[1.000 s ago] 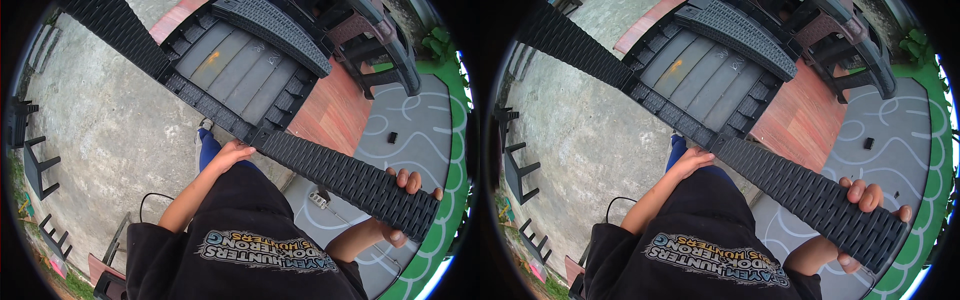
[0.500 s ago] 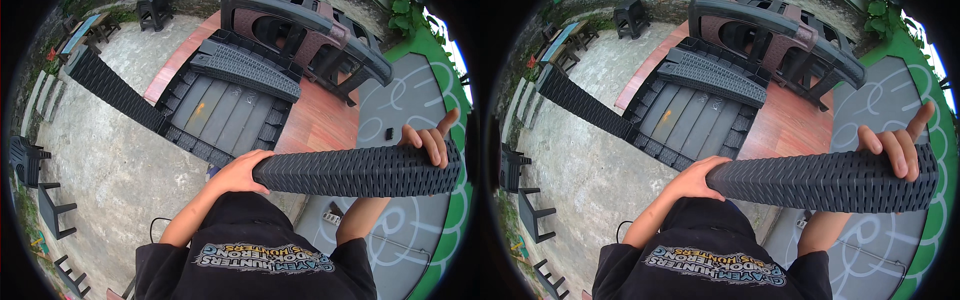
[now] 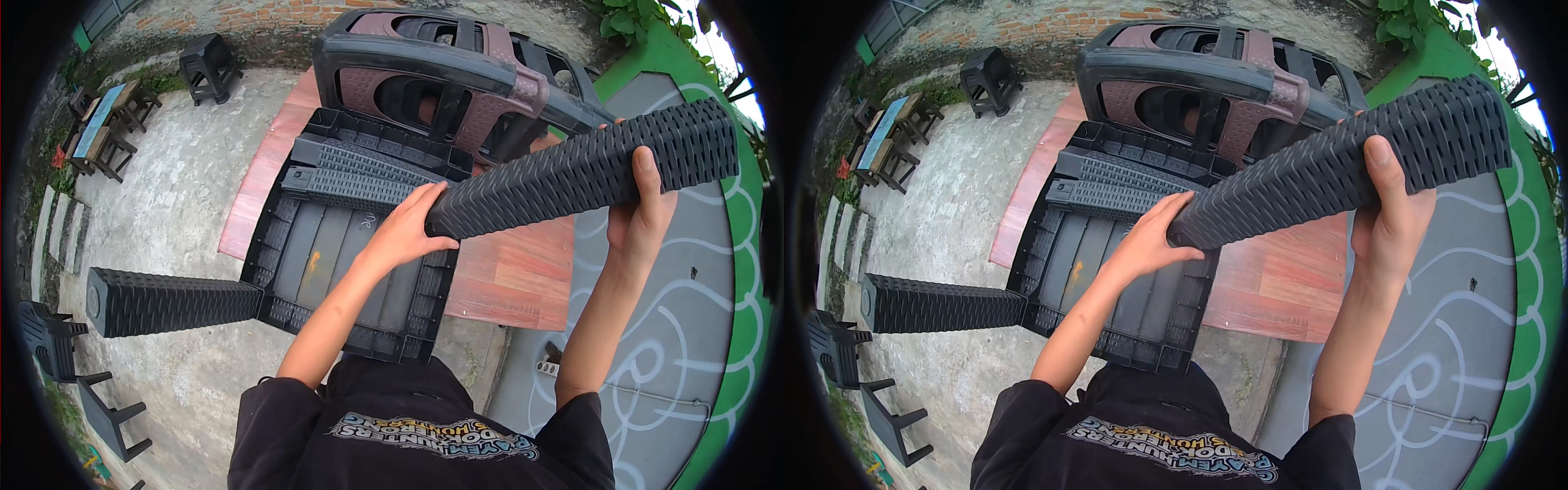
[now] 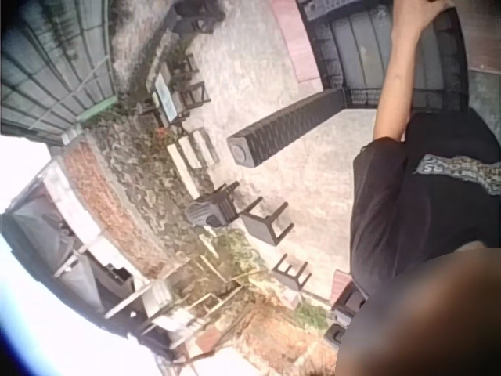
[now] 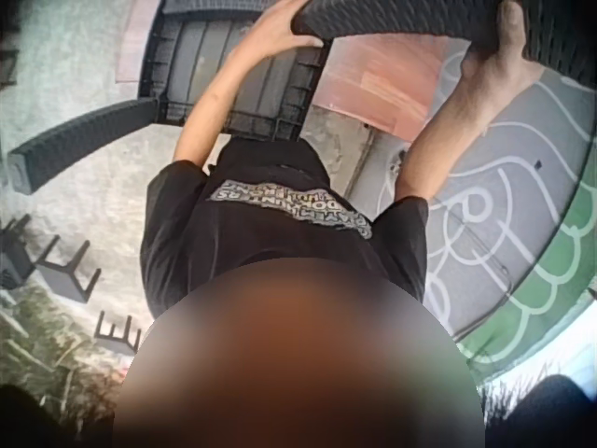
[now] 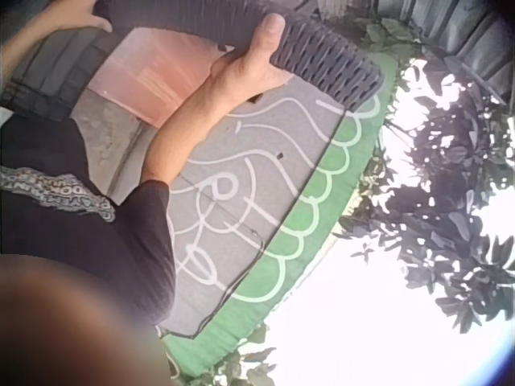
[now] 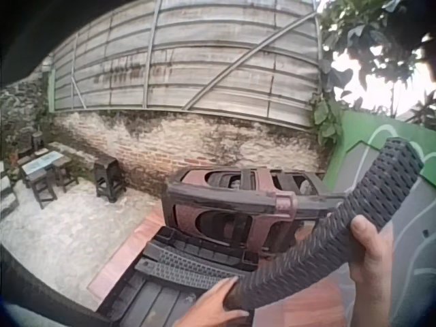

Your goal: Assembling a plastic table by attaching legs to the tabletop.

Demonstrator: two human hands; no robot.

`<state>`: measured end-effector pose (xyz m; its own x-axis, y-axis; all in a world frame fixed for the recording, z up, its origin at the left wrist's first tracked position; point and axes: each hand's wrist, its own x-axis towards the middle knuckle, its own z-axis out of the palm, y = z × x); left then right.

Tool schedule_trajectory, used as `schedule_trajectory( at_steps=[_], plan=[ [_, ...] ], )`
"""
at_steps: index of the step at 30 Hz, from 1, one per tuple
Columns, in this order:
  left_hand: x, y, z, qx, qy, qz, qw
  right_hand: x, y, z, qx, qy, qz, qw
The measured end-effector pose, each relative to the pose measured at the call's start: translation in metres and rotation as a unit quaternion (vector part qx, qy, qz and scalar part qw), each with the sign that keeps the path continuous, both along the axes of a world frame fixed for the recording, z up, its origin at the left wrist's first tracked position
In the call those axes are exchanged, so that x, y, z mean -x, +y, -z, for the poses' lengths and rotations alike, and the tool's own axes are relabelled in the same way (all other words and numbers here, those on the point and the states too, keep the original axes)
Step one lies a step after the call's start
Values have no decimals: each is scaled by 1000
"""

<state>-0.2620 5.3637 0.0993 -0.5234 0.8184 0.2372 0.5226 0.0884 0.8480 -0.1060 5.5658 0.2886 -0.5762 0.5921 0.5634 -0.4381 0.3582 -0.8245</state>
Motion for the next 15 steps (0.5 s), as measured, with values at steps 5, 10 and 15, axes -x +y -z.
schedule_trajectory(
  at_steps=[5,10,15],
  plan=[
    [111,-15,47,156,118,-127,972,79,24,2,-38,46,-5,998],
    [219,-47,92,325,249,-214,887,203,10,-2,7,72,-172,982],
    [224,-21,58,371,219,-192,882,305,28,-4,69,-12,-374,925]
  ],
)
